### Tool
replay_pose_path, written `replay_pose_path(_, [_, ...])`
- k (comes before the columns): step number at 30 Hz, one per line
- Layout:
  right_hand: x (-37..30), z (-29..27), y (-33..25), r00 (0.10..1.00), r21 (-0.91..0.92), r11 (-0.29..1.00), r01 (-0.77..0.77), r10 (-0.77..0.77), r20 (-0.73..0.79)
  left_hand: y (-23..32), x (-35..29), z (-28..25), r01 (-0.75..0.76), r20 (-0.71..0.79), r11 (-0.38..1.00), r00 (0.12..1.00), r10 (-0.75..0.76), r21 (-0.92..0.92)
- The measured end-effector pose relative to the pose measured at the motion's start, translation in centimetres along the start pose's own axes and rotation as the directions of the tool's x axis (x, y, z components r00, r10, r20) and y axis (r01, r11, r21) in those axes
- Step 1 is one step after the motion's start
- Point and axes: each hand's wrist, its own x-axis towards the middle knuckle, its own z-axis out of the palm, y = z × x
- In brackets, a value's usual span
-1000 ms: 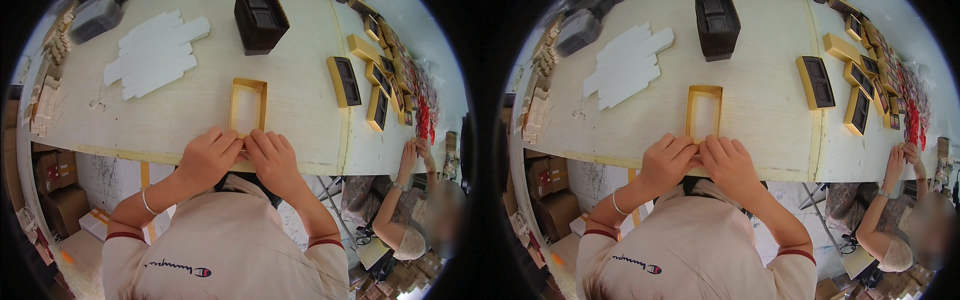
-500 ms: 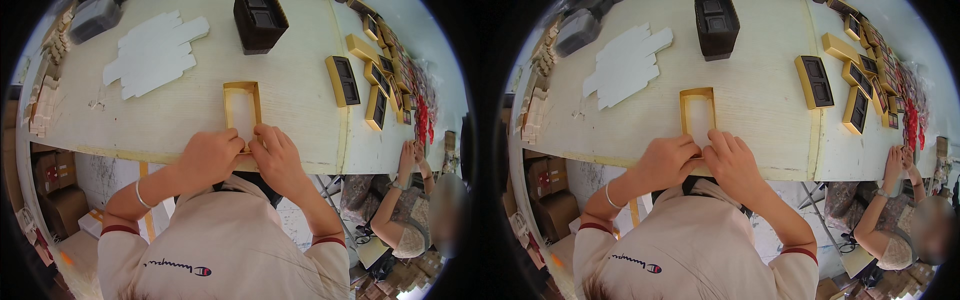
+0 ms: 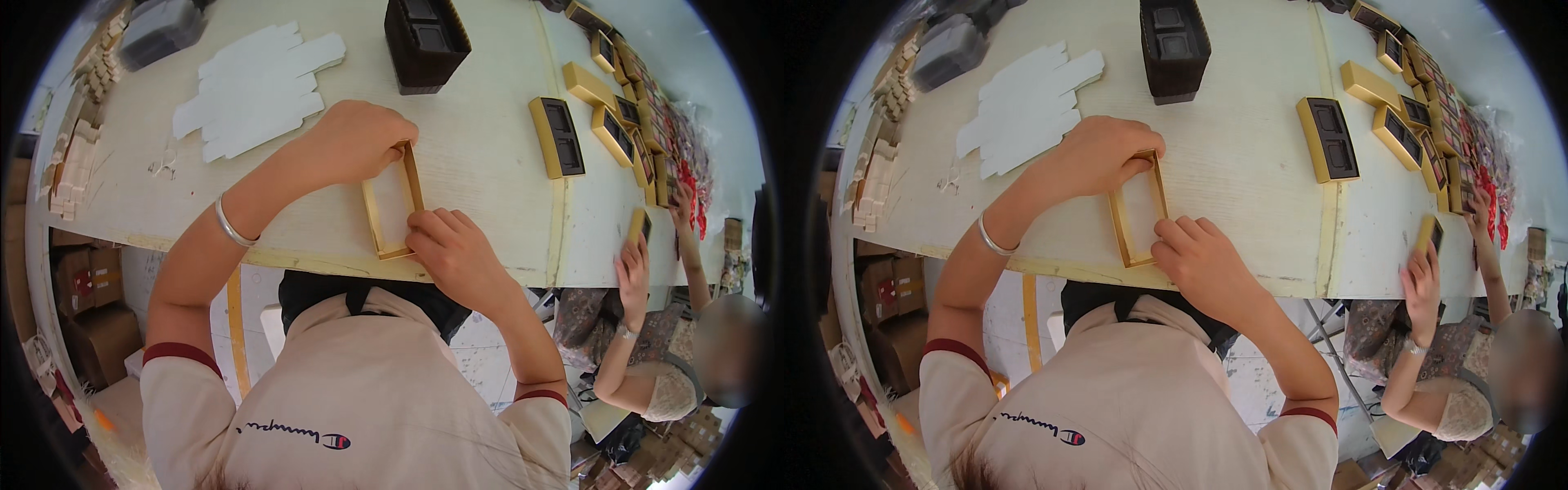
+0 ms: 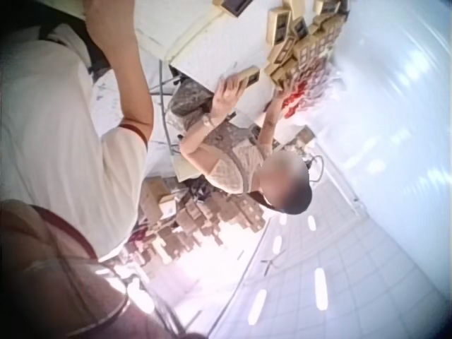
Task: The person folds flat white cardboard pieces into small rectangular boxes and places dark brown inserts inside them. The person repeats this process multiple times, stacking the completed boxes on the table.
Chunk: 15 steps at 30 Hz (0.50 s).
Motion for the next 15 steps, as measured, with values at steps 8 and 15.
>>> replay_pose_path(8, [-0.4, 0.3, -0.4, 0.999, -0.122, 0.992, 0.018, -0.011, 0.051, 0.3, -0.5, 0.6, 0.073, 0.019, 0.996, 0.997, -0.074, 0.056])
replay_pose_path(15, [0.1, -1.8, 0.4, 0.975, -0.064, 0.993, 0.096, -0.082, 0.205, -0.5, -3.6, 0.6, 0.142, -0.007, 0.979, 0.990, -0.144, -0.149])
